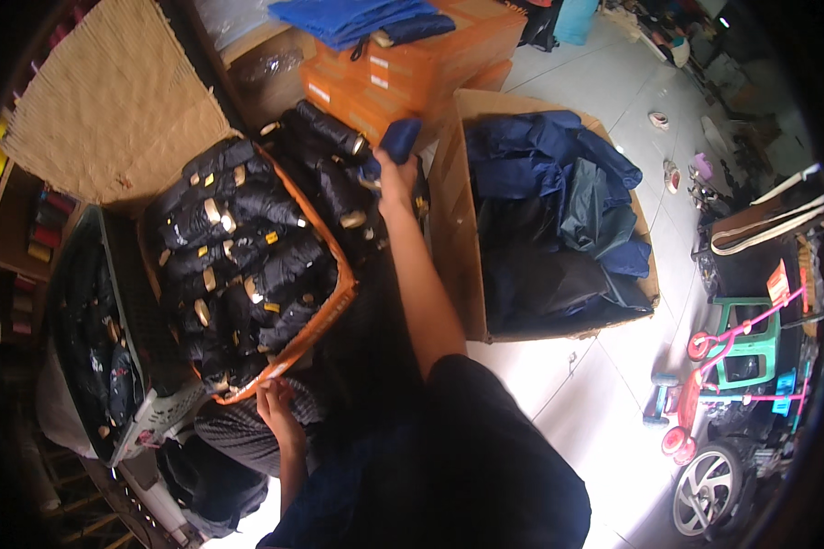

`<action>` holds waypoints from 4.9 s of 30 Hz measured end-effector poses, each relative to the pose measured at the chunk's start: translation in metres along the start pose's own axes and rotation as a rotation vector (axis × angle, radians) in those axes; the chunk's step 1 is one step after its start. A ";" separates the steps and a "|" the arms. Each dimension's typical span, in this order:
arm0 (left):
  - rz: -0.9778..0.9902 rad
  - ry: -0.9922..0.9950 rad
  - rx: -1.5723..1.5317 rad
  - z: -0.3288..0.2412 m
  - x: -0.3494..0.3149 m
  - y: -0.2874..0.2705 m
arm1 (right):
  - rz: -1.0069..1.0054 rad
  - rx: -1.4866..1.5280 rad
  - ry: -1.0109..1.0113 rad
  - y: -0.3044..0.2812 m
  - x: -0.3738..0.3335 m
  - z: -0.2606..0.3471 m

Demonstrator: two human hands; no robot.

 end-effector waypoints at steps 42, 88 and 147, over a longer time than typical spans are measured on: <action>0.047 0.963 0.471 -0.228 0.019 0.021 | -0.032 -1.254 -0.753 0.016 0.266 0.173; 0.768 0.767 1.409 -0.066 0.194 0.135 | 0.365 -1.477 -0.699 -0.249 -0.125 0.238; 0.412 0.779 1.071 -0.103 0.082 0.097 | 0.878 0.286 0.752 -0.100 -0.271 0.031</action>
Point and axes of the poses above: each hand's wrist, its own x-axis towards the middle knuckle, its own y-axis out of the palm, z = x × y, the point moved 3 cm from there along x, towards the middle knuckle, and after that the axes turned 2 degrees about -y, right-handed, at the moved point
